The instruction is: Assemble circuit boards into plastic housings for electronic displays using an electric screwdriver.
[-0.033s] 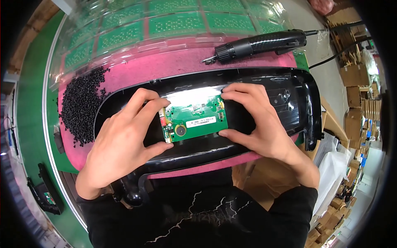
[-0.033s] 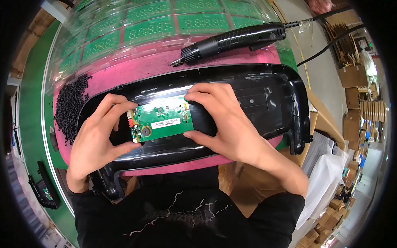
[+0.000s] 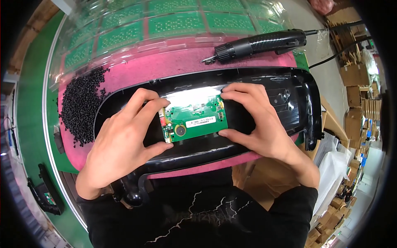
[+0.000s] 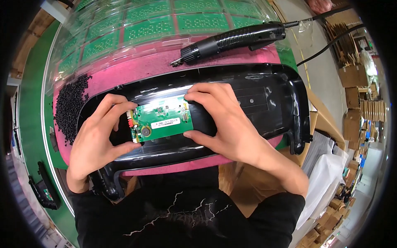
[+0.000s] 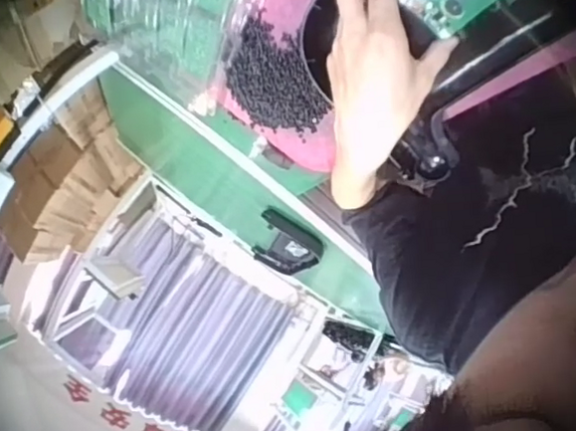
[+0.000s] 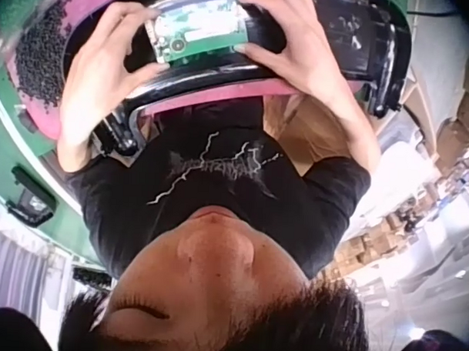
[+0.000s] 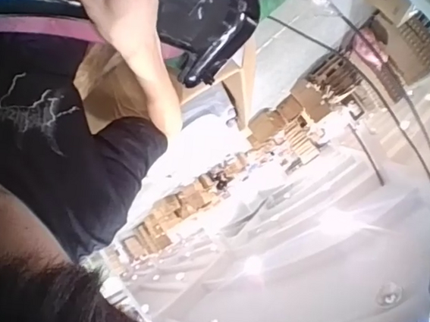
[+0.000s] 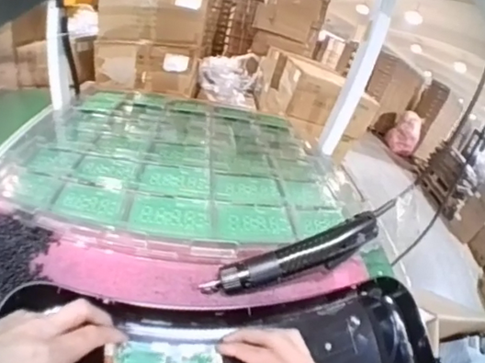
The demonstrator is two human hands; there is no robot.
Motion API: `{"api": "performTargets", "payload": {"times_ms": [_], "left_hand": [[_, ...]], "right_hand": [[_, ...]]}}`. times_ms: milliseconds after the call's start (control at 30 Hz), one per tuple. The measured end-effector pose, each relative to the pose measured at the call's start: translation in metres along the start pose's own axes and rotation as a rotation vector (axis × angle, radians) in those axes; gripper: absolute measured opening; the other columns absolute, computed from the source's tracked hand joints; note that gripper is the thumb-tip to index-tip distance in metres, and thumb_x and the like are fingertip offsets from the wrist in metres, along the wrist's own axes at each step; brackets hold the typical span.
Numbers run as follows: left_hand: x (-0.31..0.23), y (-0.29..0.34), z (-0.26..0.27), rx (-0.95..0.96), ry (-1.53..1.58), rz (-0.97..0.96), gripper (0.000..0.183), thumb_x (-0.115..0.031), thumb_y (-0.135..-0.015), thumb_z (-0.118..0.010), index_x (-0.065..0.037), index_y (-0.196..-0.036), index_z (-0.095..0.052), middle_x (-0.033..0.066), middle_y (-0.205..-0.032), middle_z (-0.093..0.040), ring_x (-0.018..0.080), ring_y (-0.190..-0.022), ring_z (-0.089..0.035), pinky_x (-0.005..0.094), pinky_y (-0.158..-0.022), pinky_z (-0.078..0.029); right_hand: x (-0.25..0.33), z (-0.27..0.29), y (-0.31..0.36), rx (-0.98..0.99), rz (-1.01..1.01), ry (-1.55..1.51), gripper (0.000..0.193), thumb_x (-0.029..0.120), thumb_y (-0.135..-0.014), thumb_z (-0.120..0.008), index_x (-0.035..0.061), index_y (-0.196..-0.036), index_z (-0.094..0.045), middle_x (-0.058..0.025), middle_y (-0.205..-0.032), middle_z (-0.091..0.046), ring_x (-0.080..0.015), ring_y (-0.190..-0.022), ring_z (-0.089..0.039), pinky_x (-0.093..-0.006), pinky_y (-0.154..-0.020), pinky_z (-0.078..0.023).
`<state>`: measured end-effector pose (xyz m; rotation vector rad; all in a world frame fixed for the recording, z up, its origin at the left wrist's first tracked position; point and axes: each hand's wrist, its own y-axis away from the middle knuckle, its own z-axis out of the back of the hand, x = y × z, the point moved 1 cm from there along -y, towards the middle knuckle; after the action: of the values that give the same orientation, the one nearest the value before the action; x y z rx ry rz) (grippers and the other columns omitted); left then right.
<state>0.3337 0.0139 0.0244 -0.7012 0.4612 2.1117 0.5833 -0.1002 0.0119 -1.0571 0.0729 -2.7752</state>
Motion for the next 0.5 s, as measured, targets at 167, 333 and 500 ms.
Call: {"api": "performTargets", "payload": {"times_ms": [167, 333, 500], "left_hand": [[-0.005, -0.001, 0.003, 0.013, -0.018, -0.016, 0.065, -0.009, -0.062, -0.086, -0.003, -0.12, -0.057, 0.0087, -0.117, -0.052, 0.0267, -0.072, -0.058, 0.039, -0.065, -0.05], [-0.006, 0.001, 0.0, -0.004, -0.009, -0.005, 0.069, -0.007, -0.059, -0.087, -0.005, -0.121, -0.059, 0.0071, -0.118, -0.052, 0.022, -0.07, -0.052, 0.036, -0.065, -0.048], [-0.011, 0.003, -0.002, -0.022, -0.006, -0.02, 0.071, -0.009, -0.06, -0.088, -0.005, -0.124, -0.058, 0.0069, -0.118, -0.052, 0.0232, -0.071, -0.054, 0.0368, -0.066, -0.049]], "right_hand": [[-0.001, 0.001, 0.002, -0.005, 0.008, 0.012, 0.063, 0.007, -0.071, -0.083, 0.0035, -0.126, -0.053, -0.0142, -0.13, -0.051, -0.0347, -0.12, -0.047, -0.041, -0.102, -0.041], [0.0, 0.002, 0.005, -0.018, 0.019, 0.017, 0.063, 0.008, -0.071, -0.083, 0.0031, -0.126, -0.053, -0.0141, -0.13, -0.051, -0.0347, -0.12, -0.047, -0.041, -0.102, -0.042], [0.0, 0.005, 0.008, -0.021, 0.032, 0.025, 0.064, 0.008, -0.071, -0.083, 0.0032, -0.127, -0.053, -0.0143, -0.13, -0.051, -0.0347, -0.12, -0.047, -0.041, -0.101, -0.041]]}}
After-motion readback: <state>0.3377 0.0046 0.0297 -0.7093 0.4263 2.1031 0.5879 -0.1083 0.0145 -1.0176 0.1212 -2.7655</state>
